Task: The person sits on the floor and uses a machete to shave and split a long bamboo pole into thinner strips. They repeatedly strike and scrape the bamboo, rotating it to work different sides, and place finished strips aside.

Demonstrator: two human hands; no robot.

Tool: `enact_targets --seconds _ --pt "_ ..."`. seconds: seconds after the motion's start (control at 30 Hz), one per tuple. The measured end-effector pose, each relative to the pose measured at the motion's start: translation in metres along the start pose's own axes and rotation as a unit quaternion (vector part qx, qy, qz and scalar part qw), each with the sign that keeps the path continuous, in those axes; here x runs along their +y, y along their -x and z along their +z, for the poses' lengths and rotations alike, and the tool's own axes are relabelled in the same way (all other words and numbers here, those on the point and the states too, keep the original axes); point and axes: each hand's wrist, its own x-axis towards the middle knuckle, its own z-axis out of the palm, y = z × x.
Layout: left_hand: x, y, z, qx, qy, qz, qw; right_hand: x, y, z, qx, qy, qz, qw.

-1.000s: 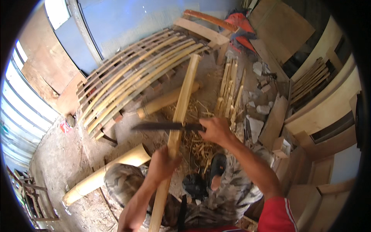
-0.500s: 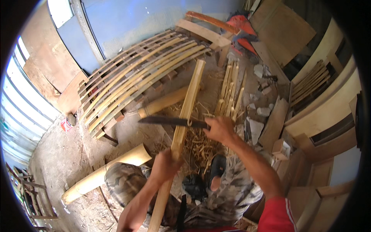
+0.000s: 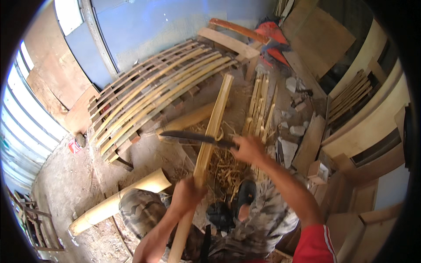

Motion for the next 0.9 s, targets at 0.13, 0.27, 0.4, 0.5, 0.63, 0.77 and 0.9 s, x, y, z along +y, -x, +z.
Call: enact_targets --seconds 0.13,0.27,0.4,0.5,0.63,0.77,0.9 --pt "0.012 -0.008 -0.006 -0.025 0.022 -0.09 0.995 -0.033 0.02 0.002 -0.083 0.063 -0.085 0.991" --pt "0.001 0.001 0.004 -0.019 0.01 -0.049 0.999 0.002 -0.004 -0.01 -0.011 -0.044 -0.012 0.999" --pt "0.003 -0.001 0.0 -0.009 -0.015 -0.042 0.999 -0.029 0.016 -0.003 -0.131 0.062 -0.065 0.987" --pt "0.002 -0.008 -0.003 -0.005 -0.012 -0.048 0.999 0.006 -0.008 -0.002 0.004 0.027 -0.072 0.997" --pt "0.005 -0.008 -0.005 -0.009 -0.02 -0.052 0.998 -0.021 0.013 -0.001 -0.048 0.089 -0.093 0.991" --pt "0.015 0.005 -0.008 -0.079 0.034 -0.102 0.991 0.013 -0.012 -0.016 -0.056 0.039 0.022 0.997" --pt "0.011 0.002 -0.004 -0.072 0.029 -0.101 0.992 -0.009 0.015 0.0 -0.025 0.042 -0.084 0.995"
